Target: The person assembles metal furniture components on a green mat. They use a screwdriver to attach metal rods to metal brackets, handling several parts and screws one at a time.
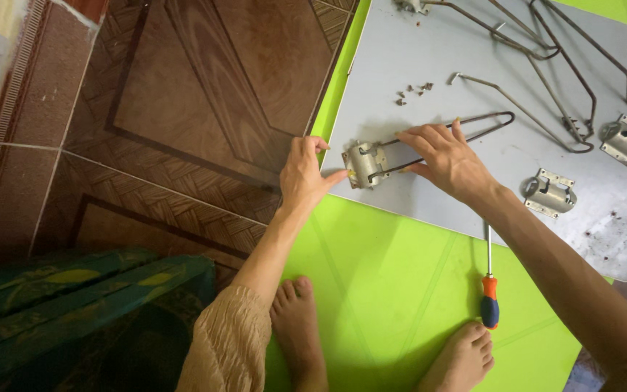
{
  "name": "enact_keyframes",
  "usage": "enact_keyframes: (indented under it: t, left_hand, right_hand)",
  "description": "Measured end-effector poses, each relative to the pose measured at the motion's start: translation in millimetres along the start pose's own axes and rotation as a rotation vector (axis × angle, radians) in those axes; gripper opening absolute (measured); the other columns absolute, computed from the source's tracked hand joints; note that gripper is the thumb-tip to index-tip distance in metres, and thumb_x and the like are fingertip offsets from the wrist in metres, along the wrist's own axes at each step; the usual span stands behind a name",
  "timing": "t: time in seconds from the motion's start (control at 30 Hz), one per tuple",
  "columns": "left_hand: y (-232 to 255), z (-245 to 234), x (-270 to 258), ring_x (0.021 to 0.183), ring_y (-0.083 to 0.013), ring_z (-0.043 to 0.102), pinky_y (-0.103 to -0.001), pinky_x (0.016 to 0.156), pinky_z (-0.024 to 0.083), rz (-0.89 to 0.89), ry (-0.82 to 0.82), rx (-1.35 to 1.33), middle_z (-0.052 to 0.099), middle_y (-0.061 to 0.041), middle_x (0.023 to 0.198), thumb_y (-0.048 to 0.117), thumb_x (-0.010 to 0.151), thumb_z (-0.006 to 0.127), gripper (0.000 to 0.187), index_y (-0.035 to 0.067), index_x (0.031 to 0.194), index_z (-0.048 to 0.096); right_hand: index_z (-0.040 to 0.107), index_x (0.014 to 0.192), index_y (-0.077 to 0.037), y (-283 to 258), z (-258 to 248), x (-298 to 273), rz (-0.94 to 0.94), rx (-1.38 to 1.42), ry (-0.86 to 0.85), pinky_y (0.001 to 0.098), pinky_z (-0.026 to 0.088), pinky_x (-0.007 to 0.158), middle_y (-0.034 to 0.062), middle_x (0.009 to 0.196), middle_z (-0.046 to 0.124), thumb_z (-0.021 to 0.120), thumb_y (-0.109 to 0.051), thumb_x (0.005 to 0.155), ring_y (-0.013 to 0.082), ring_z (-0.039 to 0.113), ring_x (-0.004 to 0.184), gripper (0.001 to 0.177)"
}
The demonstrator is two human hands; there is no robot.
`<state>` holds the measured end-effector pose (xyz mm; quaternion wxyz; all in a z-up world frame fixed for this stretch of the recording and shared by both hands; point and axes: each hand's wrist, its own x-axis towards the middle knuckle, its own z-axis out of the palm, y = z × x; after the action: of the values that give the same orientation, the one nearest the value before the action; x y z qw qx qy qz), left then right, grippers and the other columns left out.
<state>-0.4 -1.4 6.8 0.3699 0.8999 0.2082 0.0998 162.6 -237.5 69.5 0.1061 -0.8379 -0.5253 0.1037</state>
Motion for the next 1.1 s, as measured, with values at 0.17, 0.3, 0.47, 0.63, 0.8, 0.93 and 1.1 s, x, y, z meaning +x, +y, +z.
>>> enact_keyframes:
  t: [0.17, 0.3, 0.47, 0.63, 0.8, 0.93, 1.1]
  left_hand:
    - [0.5, 0.1, 0.4, 0.108, -0.0257, 0.062, -0.041, 0.087, 0.055, -0.009, -0.012, 0.004, 0.056, -0.009, 0.114, 0.031, 0.067, 0.096, 0.07, 0.011, 0.117, 0.05]
    - [1.4, 1.3, 1.4, 0.107, -0.0251, 0.062, -0.041, 0.086, 0.056, -0.032, -0.029, 0.027, 0.056, -0.008, 0.114, 0.032, 0.067, 0.096, 0.071, 0.011, 0.117, 0.05]
    - [0.9, 2.1, 1.6, 0.107, -0.0242, 0.062, -0.041, 0.086, 0.056, -0.037, -0.016, 0.026, 0.056, -0.008, 0.115, 0.033, 0.067, 0.096, 0.072, 0.012, 0.117, 0.05]
    - [0.3, 0.9, 1.7, 0.107, -0.0241, 0.062, -0.041, 0.086, 0.056, -0.046, -0.022, 0.042, 0.056, -0.008, 0.115, 0.034, 0.066, 0.096, 0.071, 0.012, 0.117, 0.051]
    - [2.7, 1.8, 5.0, 0.108, -0.0245, 0.062, -0.041, 0.087, 0.056, -0.074, -0.059, 0.037, 0.056, -0.009, 0.114, 0.035, 0.066, 0.096, 0.072, 0.011, 0.117, 0.05]
    - [3.6, 0.1, 3.5, 0.109, -0.0245, 0.062, -0.041, 0.088, 0.056, -0.064, -0.047, 0.04, 0.057, -0.008, 0.115, 0.033, 0.066, 0.096, 0.071, 0.012, 0.116, 0.051]
    - [3.2, 0.3, 3.8, 0.109, -0.0243, 0.062, -0.041, 0.088, 0.055, -0.063, -0.056, 0.038, 0.056, -0.009, 0.116, 0.033, 0.067, 0.096, 0.07, 0.011, 0.117, 0.051]
  right_hand:
    - [0.053, 0.144, -0.014, -2.7, -1.4, -1.8, 0.023, -0.006, -0.023, 0.0668, 0.036, 0.113, 0.0046, 0.136, 0.059, 0.077, -0.023, 0.083, 0.028, 0.055, 0.126, 0.066]
    - [0.054, 0.143, -0.014, -3.9, -2.7, -2.8, 0.027, -0.011, -0.016, 0.0668, 0.036, 0.112, 0.0048, 0.135, 0.059, 0.077, -0.024, 0.082, 0.0281, 0.055, 0.126, 0.066]
    - [0.054, 0.143, -0.013, -4.7, -2.0, -4.4, 0.005, -0.018, 0.023, 0.0667, 0.037, 0.111, 0.0058, 0.136, 0.06, 0.077, -0.023, 0.083, 0.0291, 0.056, 0.126, 0.066]
    - [0.055, 0.143, -0.014, -5.6, -1.5, -3.7, -0.002, -0.016, 0.029, 0.0662, 0.039, 0.11, 0.0056, 0.135, 0.06, 0.077, -0.023, 0.081, 0.0295, 0.056, 0.124, 0.067]
    - [0.055, 0.142, -0.013, -7.0, -3.8, -4.7, 0.021, -0.015, 0.001, 0.0673, 0.038, 0.11, 0.0055, 0.134, 0.06, 0.078, -0.024, 0.082, 0.0289, 0.056, 0.125, 0.065]
    - [0.055, 0.142, -0.013, -7.1, -4.9, -4.2, 0.022, -0.004, -0.008, 0.0675, 0.037, 0.11, 0.0049, 0.134, 0.06, 0.079, -0.021, 0.081, 0.0286, 0.056, 0.126, 0.066]
    - [0.055, 0.142, -0.013, -5.6, -3.3, -3.1, 0.039, -0.011, -0.02, 0.068, 0.035, 0.112, 0.0046, 0.134, 0.059, 0.079, -0.021, 0.081, 0.0285, 0.055, 0.126, 0.066]
